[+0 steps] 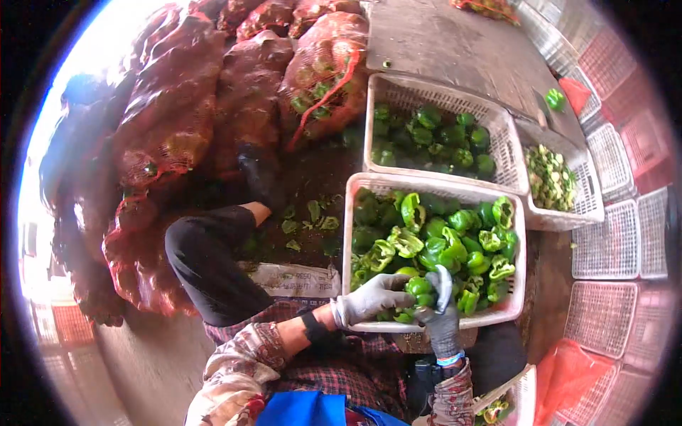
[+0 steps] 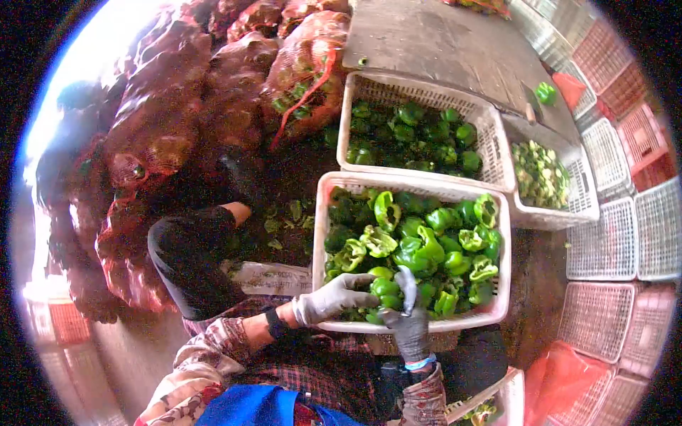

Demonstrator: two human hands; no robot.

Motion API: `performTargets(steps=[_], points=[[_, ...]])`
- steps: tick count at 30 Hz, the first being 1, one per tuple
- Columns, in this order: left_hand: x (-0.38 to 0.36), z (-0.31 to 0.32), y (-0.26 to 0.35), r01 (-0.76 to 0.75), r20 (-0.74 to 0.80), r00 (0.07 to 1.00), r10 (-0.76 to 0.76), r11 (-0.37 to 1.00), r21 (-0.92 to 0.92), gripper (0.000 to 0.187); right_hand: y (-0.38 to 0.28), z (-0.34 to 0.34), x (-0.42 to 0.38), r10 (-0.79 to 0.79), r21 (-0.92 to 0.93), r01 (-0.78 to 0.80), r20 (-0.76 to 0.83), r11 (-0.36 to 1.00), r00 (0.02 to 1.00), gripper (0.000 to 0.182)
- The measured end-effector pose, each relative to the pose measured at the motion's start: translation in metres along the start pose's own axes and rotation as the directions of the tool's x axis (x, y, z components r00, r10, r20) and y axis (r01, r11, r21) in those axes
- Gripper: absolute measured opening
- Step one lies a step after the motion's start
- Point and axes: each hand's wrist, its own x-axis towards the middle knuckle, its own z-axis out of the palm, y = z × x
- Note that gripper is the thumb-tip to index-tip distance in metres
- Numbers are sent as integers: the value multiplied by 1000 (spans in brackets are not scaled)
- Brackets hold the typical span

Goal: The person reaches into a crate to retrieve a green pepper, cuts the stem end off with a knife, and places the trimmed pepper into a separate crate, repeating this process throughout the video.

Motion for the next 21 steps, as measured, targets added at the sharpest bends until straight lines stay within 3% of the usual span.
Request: performTargets(steps=[1,2,5,8,9,10,12,13,14,16,17,18,19,20,21], points=[[6,-1,-11,-90,0,996,90,992,-89,48,-9,-1,-5,149,203,-156,45,967,988,67],[8,1,-16,-177,-3,984,180,968,-176,47,-9,-1,-3,188,143,-194,53,970,981,64],[4,-3,-22,-220,-80,970,230,969,115,42,-7,-2,-2,318,-40,-317,47,948,947,54],[-9,3,-10,-157,-199,933,301,835,528,40,-20,20,-1,31,-29,-30,11,999,999,50],[-14,5,-2,-114,-222,919,325,759,641,39,-15,19,0,76,24,-76,-19,997,997,48],[-18,6,5,-62,-240,906,349,670,740,38,-23,25,0,-17,-133,10,-53,991,998,46],[0,-12,-30,-319,-263,807,529,766,559,30,-43,43,1,-213,-444,158,-77,882,974,41],[-8,-11,-18,-283,-252,766,591,663,693,30,-39,53,3,-277,-522,156,-161,838,947,31],[-16,-13,-6,-237,-220,726,651,538,809,30,-44,58,2,-441,-607,310,-74,732,894,32],[-14,-26,-7,-211,-198,597,778,390,896,35,-60,68,-1,-518,-604,461,92,650,850,44],[-5,-41,-17,-264,-269,563,781,479,837,37,-71,74,-3,-493,-625,391,12,675,870,48],[-14,-39,8,-142,-498,755,426,848,511,36,-81,79,-2,-467,-640,315,-78,701,881,51],[-12,-50,17,-359,-466,805,367,927,110,33,-84,81,7,-380,-554,198,-234,808,895,63],[-14,-60,27,-351,-467,841,273,933,-86,32,-69,81,21,-116,-75,95,-361,993,925,64],[-10,-83,23,-390,-415,861,295,905,-167,32,-59,69,37,-153,-209,99,-259,973,954,62]])
